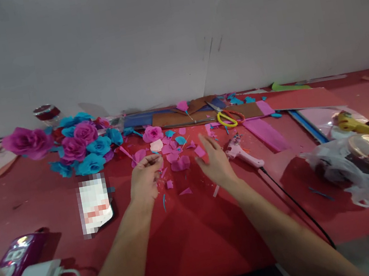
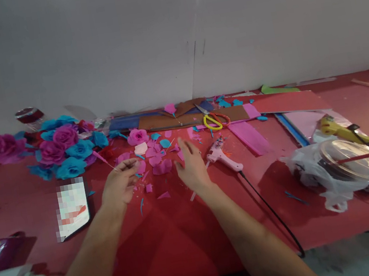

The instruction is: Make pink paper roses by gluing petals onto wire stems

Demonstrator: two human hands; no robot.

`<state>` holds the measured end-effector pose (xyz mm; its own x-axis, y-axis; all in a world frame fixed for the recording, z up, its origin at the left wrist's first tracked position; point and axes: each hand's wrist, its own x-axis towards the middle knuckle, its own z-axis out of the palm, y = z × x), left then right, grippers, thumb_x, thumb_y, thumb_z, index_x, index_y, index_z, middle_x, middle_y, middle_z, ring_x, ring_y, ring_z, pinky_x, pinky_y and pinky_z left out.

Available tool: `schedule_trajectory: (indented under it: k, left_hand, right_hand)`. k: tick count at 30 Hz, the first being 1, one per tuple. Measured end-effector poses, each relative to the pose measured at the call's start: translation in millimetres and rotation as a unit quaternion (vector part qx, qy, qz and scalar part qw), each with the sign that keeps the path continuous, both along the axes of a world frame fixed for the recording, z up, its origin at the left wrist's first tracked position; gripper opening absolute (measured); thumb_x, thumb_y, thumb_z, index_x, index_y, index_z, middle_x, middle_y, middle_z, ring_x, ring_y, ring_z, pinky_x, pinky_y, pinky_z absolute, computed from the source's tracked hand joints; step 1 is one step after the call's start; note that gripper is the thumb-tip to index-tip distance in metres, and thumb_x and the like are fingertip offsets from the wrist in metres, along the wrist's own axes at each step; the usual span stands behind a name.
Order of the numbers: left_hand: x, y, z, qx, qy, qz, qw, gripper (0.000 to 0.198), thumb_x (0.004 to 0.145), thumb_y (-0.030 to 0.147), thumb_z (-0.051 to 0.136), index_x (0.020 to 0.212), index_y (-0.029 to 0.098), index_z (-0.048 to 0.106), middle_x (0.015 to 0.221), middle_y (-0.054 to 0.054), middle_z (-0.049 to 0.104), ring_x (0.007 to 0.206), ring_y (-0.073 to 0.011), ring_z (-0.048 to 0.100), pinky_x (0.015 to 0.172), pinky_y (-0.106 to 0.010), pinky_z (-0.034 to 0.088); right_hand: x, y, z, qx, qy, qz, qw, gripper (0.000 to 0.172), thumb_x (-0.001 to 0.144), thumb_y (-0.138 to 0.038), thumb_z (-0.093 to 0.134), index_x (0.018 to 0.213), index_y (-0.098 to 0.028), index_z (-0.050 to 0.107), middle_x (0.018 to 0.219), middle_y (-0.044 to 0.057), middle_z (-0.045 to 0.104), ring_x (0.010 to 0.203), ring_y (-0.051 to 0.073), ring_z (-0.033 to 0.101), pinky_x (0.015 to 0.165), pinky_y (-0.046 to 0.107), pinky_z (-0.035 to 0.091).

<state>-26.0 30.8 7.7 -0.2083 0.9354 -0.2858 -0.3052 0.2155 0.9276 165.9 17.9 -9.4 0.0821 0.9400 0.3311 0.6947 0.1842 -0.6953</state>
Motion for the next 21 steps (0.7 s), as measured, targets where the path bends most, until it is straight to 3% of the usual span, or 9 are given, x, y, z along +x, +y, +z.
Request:
schedule_trajectory:
  k: [3,8,10,12,16,19,21]
  left_hand:
    - [-0.9,1.3,-0.9,0.008,-0.015,-0.009,1.0,0.015,0.067,0.027,0.07,0.067,0.015,0.061,0.06,0.002,0.056,0.036,-0.0004,0.022,0.038,-0.021,0.013]
    - [2.8,-1.8,2.2,0.029,0.026,-0.013,0.999,0.02,0.058,0.013,0.072,0.077,0.016,0.065,0.071,0.003,0.059,0.04,0.0001,0.029,0.039,-0.019,0.016]
    - [3.4,-2.9,3.5,0.015,0.036,-0.029,0.999,0.019,0.06,0.015,0.072,0.078,0.015,0.067,0.069,0.002,0.06,0.039,0.0001,0.026,0.039,-0.02,0.015]
    - [4.6,-4.0,3.7,0.005,0.039,-0.057,0.998,0.02,0.064,0.021,0.072,0.082,0.015,0.069,0.064,0.003,0.058,0.038,0.0,0.02,0.039,-0.021,0.013]
    - [12.7,-7.6,0.9,0.0,0.022,-0.138,0.99,0.034,0.055,0.023,0.08,0.087,0.017,0.07,0.066,0.002,0.06,0.041,-0.0015,0.032,0.04,-0.019,0.019]
    - [17.1,-9.1,-2.4,0.001,0.007,-0.16,0.987,0.027,0.055,0.026,0.081,0.076,0.015,0.068,0.061,0.003,0.058,0.041,-0.0018,0.031,0.04,-0.02,0.019]
    - [14.7,-7.5,-3.1,0.006,0.001,-0.124,0.992,0.023,0.058,0.028,0.079,0.068,0.014,0.064,0.053,0.006,0.05,0.038,-0.0009,0.023,0.039,-0.021,0.014]
  right_hand:
    - [-11.4,-2.8,-6.0,-0.03,-0.098,0.066,0.993,0.021,0.083,-0.024,0.056,0.094,-0.022,0.073,0.094,0.007,0.072,0.09,0.022,0.061,0.086,0.035,0.043]
    - [-28.5,-4.2,-13.1,-0.029,-0.181,0.086,0.979,0.016,0.082,-0.021,0.059,0.086,-0.024,0.074,0.091,0.006,0.072,0.093,0.023,0.058,0.087,0.036,0.04]
    - [-28.0,-2.4,-12.4,-0.025,-0.122,0.064,0.99,0.018,0.083,-0.02,0.056,0.085,-0.024,0.073,0.088,0.005,0.072,0.09,0.021,0.058,0.085,0.036,0.04]
    - [-25.8,-0.8,-10.8,-0.036,0.0,0.052,0.998,0.018,0.083,-0.024,0.054,0.085,-0.022,0.072,0.082,0.004,0.072,0.078,0.018,0.059,0.077,0.032,0.043]
    - [-25.0,-2.3,-8.5,-0.11,0.246,0.082,0.959,0.024,0.081,-0.036,0.053,0.077,-0.018,0.069,0.064,-0.001,0.063,0.057,0.012,0.051,0.059,0.025,0.041]
    - [-24.4,-4.2,-7.5,-0.138,0.303,0.104,0.937,0.027,0.079,-0.04,0.055,0.073,-0.018,0.068,0.061,-0.002,0.06,0.057,0.012,0.05,0.058,0.024,0.042]
    - [-20.2,-3.1,-6.2,-0.118,0.302,0.076,0.943,0.026,0.079,-0.04,0.055,0.077,-0.018,0.069,0.065,-0.001,0.063,0.061,0.013,0.053,0.062,0.025,0.044]
